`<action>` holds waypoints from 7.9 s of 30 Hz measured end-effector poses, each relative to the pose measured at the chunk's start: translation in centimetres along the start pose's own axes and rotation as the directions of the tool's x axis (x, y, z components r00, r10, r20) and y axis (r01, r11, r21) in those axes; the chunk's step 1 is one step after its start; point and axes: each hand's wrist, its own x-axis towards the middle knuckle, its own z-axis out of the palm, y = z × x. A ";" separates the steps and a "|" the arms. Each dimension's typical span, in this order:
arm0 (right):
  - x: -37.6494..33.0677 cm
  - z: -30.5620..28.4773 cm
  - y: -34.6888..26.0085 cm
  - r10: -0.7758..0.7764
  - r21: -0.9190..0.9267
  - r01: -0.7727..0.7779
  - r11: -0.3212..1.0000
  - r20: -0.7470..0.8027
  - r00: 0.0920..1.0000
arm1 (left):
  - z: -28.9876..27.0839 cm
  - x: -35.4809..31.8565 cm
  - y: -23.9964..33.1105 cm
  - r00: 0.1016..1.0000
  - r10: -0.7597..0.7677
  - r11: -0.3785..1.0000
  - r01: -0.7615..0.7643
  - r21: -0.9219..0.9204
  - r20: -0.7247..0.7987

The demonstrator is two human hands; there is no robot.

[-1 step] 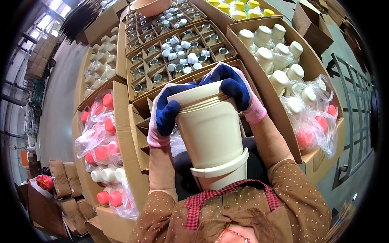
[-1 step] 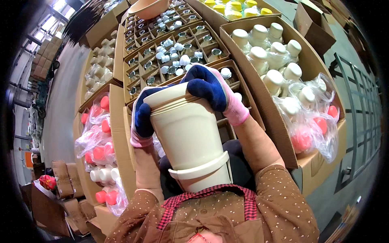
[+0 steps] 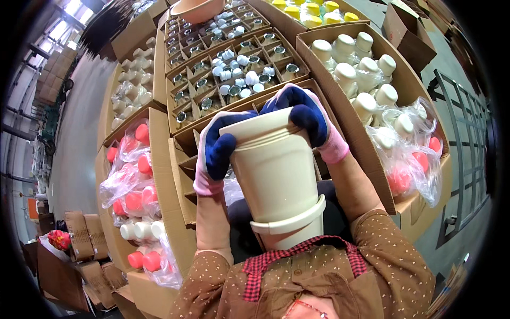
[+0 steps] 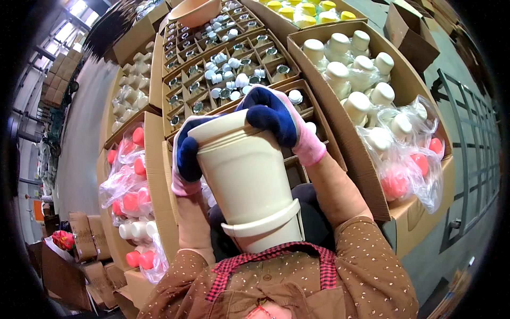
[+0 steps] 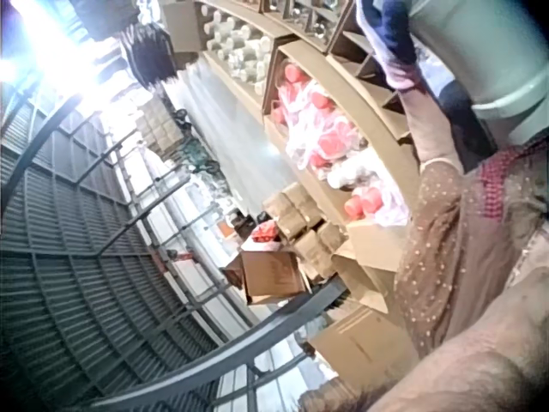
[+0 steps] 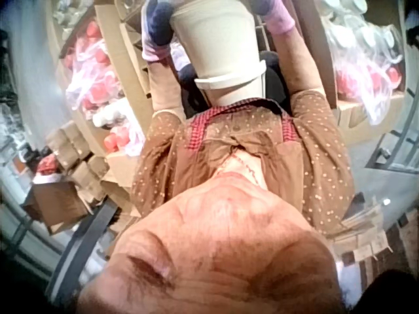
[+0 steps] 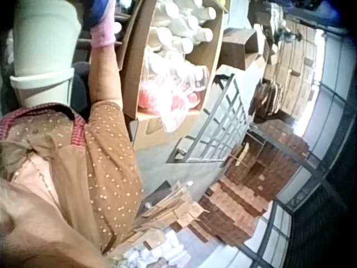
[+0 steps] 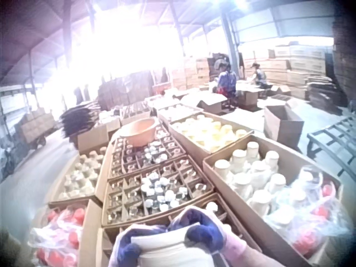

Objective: The person removes a white housing from a plastic bag, inserts a metallic core into the housing, attaches a white lid, and tightens it by hand before placing the assembled unit into a partitioned cardboard box.

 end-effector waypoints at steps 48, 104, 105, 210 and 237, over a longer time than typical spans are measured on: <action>1.9 1.5 3.6 -0.090 -0.579 -0.106 0.809 -0.299 0.950 | -0.5 2.6 -10.6 0.760 0.047 0.994 -0.099 -0.043 -0.648; 11.4 -0.9 -5.7 -0.315 -0.191 0.298 0.935 -0.063 0.947 | -5.7 10.6 5.5 0.953 -0.101 0.142 -0.269 0.952 0.285; 10.5 -1.8 -5.6 -0.389 -0.380 0.373 0.846 0.036 0.920 | -2.6 8.9 8.1 0.942 -0.178 0.331 -0.214 0.919 0.284; -0.7 0.5 -1.6 -0.107 0.404 0.152 0.902 -0.134 0.985 | 6.2 -1.9 9.8 0.849 0.528 0.631 -0.392 0.669 0.000; 1.7 1.8 -10.2 -0.073 -0.290 0.115 0.950 0.152 0.986 | 0.1 3.2 0.5 0.984 0.161 0.919 -0.123 -0.376 0.073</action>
